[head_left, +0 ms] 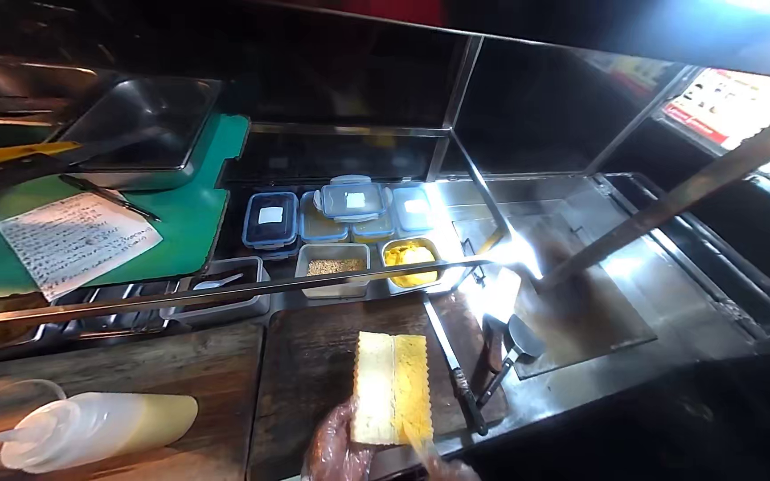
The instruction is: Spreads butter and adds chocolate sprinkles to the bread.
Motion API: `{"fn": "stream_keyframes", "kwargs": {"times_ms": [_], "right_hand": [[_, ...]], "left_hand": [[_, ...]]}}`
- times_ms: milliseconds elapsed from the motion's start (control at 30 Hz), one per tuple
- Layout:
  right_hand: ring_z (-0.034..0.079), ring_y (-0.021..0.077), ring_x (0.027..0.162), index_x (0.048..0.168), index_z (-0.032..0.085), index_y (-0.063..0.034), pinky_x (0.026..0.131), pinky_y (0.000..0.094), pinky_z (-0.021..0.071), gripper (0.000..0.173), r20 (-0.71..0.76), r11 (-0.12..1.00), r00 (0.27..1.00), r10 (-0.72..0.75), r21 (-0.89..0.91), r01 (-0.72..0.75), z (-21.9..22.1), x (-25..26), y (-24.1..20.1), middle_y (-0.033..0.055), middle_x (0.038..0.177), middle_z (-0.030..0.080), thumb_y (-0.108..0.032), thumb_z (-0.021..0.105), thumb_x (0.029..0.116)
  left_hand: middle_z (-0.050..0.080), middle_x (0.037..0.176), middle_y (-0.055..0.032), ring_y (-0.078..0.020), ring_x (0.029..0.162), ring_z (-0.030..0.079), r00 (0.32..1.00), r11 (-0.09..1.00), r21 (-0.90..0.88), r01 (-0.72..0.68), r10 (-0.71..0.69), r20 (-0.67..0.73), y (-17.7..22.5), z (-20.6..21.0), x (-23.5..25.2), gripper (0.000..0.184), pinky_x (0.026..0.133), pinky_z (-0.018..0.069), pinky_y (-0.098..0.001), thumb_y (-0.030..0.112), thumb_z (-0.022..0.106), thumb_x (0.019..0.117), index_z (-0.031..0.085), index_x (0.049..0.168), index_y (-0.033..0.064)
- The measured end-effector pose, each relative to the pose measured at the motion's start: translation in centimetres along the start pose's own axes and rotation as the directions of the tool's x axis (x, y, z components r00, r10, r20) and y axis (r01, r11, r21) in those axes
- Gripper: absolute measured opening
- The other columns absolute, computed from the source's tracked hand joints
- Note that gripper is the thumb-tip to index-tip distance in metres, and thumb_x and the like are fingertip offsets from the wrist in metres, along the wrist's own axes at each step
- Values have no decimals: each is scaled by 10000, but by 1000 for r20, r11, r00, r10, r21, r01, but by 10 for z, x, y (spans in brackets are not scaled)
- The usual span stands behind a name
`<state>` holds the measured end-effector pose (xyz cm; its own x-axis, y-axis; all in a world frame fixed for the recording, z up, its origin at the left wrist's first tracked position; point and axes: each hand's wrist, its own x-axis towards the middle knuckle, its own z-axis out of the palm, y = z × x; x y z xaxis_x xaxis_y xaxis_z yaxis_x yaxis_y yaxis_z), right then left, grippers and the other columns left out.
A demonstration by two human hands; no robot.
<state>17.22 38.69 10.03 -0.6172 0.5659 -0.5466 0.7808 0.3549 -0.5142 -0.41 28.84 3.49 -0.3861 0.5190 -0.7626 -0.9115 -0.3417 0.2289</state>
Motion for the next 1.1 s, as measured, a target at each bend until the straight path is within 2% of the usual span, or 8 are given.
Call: {"fn": "stream_keyframes", "kwargs": {"times_ms": [233,367,600,700,833,933,1000,1100], "right_hand": [[666,403,1166,1429,583,-21,1002,546,541,439,22,993,1000,0,-121,3,26,-11,-28,270,1247,668,-240,446,1075],[693,348,1137,1348,679,-64,1009,489,553,360,-252,989,960,-120,-120,92,25,-3,14,212,1203,715,-180,532,1040],[706,369,1097,1374,665,-97,975,517,569,370,-270,980,951,-149,-169,105,10,-22,57,212,1180,720,-215,525,1052],[668,360,1179,1545,488,-212,1014,518,541,468,-120,964,993,10,-262,-42,8,-9,52,195,1300,668,-271,429,1085],[723,313,1059,1289,694,-25,977,485,567,360,-319,989,942,-109,58,134,1,-26,15,178,1119,746,-245,544,1046],[646,183,649,1173,660,-24,626,365,570,272,-94,796,985,146,602,-61,10,26,-38,89,831,687,-231,527,1057],[464,121,432,989,571,-21,401,274,428,176,183,429,953,243,861,-275,34,33,-55,53,638,550,-168,504,1059],[387,87,389,923,576,-38,358,248,356,188,354,259,894,276,868,-423,45,4,-45,14,579,488,-175,543,1048]], "left_hand": [[686,1058,-180,-308,952,699,999,999,-10,-43,43,-7,-10,-6,2,341,787,593,-523,304,369,1072,566,1207,61],[681,1081,-176,-311,972,696,998,998,-23,-62,61,-13,-16,-4,-3,332,792,591,-527,310,375,1068,554,1220,75],[676,1114,-182,-313,1011,688,995,994,28,-102,102,6,-22,-11,1,349,825,582,-538,325,393,1063,556,1239,72],[669,1135,-191,-325,1032,681,994,994,11,-111,111,9,-25,-13,-2,349,842,575,-551,310,398,1062,550,1260,65],[668,1160,-209,-350,1053,678,995,996,-29,-86,88,55,-23,-14,-7,367,859,571,-569,306,382,1067,550,1277,57],[671,1138,-210,-345,1015,683,991,995,9,-96,94,94,-23,-14,-5,397,833,575,-557,317,337,1075,542,1289,53],[688,989,-169,-284,837,699,993,992,61,-112,110,46,-24,-9,-6,368,682,593,-475,321,332,1071,569,1184,64],[683,961,-153,-262,852,693,993,993,56,-106,109,-50,-24,-3,-3,296,710,589,-452,267,393,1064,588,1123,53]]}}
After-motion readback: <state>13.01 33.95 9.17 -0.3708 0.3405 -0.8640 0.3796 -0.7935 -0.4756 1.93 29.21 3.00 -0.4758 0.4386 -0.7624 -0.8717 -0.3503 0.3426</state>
